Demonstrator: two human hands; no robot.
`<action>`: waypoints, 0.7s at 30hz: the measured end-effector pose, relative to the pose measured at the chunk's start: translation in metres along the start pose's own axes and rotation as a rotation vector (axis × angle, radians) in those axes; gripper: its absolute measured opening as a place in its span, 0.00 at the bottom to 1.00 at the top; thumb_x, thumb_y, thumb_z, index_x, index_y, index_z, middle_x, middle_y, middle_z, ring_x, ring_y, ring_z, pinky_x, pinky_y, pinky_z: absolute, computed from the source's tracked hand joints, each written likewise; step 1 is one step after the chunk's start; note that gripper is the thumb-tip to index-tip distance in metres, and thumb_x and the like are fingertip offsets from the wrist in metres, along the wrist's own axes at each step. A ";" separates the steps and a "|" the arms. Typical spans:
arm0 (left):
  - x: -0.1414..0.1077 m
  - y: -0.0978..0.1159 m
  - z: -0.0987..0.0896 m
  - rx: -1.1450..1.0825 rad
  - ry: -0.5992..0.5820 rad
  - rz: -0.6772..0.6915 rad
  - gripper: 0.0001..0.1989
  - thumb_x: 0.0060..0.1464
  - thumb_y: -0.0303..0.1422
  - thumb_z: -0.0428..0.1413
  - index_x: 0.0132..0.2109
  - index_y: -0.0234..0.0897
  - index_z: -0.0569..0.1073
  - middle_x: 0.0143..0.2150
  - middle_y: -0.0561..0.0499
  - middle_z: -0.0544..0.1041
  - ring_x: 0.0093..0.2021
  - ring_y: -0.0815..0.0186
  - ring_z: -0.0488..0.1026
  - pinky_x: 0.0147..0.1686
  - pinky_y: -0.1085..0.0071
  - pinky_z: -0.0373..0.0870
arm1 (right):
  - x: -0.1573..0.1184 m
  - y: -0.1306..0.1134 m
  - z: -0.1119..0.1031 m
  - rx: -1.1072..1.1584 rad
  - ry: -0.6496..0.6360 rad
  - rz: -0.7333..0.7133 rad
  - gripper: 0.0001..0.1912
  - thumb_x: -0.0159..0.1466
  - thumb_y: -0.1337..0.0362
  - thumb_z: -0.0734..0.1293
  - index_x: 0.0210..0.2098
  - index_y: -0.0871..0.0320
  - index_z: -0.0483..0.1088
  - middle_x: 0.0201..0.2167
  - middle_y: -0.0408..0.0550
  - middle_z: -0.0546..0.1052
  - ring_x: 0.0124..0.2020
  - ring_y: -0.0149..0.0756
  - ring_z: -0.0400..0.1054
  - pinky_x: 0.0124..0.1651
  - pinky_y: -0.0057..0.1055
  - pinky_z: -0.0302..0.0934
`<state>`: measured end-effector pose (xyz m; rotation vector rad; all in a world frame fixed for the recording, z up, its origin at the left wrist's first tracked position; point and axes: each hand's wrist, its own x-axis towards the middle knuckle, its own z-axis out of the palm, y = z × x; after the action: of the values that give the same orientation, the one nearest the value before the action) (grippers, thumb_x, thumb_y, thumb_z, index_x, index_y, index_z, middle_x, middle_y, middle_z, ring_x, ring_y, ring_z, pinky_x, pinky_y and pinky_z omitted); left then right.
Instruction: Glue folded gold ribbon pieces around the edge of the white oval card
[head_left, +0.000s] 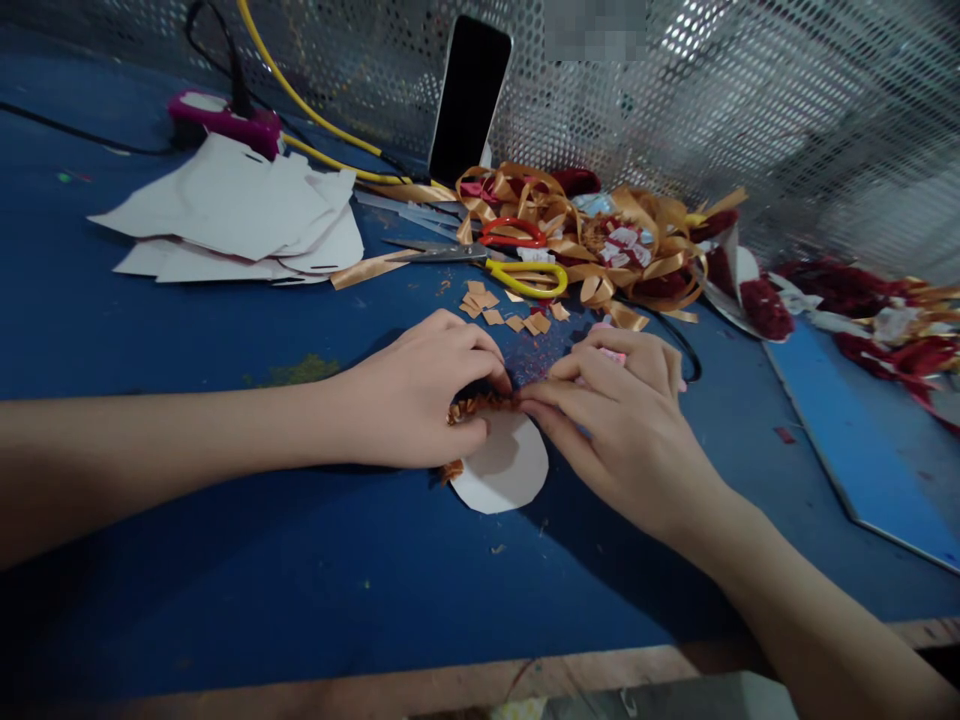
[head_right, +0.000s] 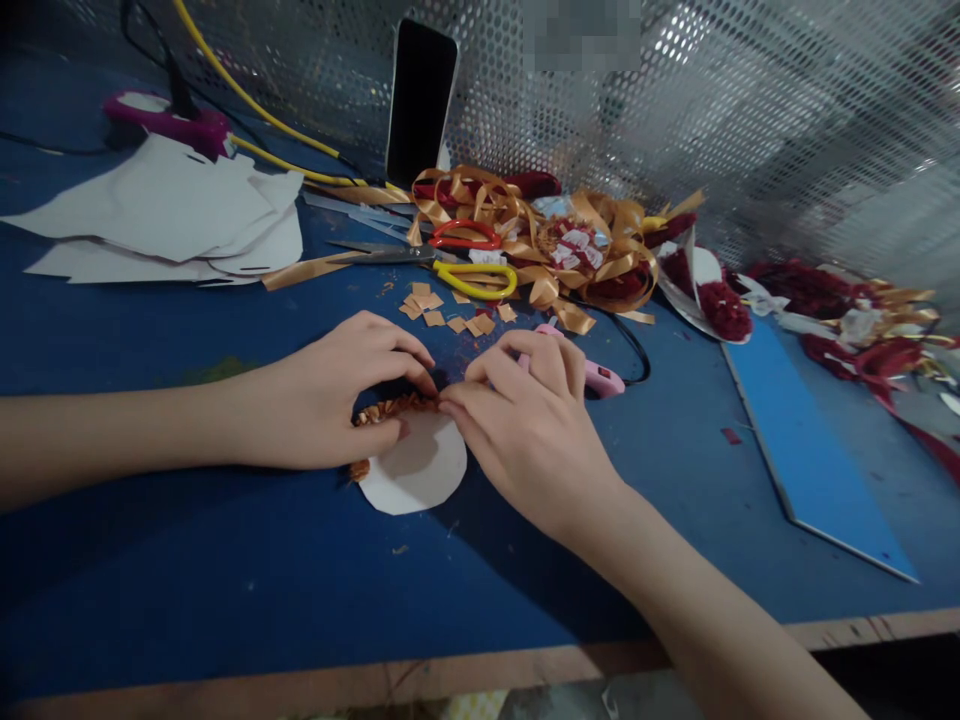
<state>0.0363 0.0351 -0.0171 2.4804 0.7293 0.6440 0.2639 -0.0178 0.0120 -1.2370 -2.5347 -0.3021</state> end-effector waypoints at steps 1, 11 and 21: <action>0.000 0.000 0.000 0.002 -0.007 -0.011 0.15 0.54 0.33 0.59 0.49 0.38 0.79 0.53 0.44 0.77 0.58 0.50 0.66 0.61 0.54 0.63 | 0.000 0.001 -0.001 -0.009 0.024 -0.005 0.08 0.69 0.64 0.66 0.40 0.52 0.79 0.36 0.50 0.77 0.50 0.50 0.64 0.54 0.53 0.58; -0.001 0.004 -0.004 -0.017 -0.042 -0.036 0.15 0.52 0.39 0.64 0.44 0.38 0.77 0.54 0.43 0.75 0.59 0.49 0.65 0.59 0.53 0.63 | -0.002 0.003 -0.017 -0.035 0.033 0.009 0.14 0.65 0.61 0.69 0.23 0.53 0.75 0.29 0.48 0.74 0.45 0.48 0.65 0.50 0.51 0.54; -0.003 0.006 -0.007 -0.116 0.096 0.045 0.16 0.55 0.40 0.62 0.46 0.37 0.71 0.50 0.46 0.77 0.54 0.56 0.69 0.56 0.62 0.65 | -0.001 -0.005 -0.019 0.162 0.075 0.033 0.07 0.65 0.64 0.70 0.29 0.54 0.76 0.31 0.47 0.75 0.41 0.42 0.64 0.47 0.46 0.59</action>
<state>0.0322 0.0308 -0.0088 2.3788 0.6533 0.8037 0.2638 -0.0275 0.0295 -1.1815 -2.4198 -0.1297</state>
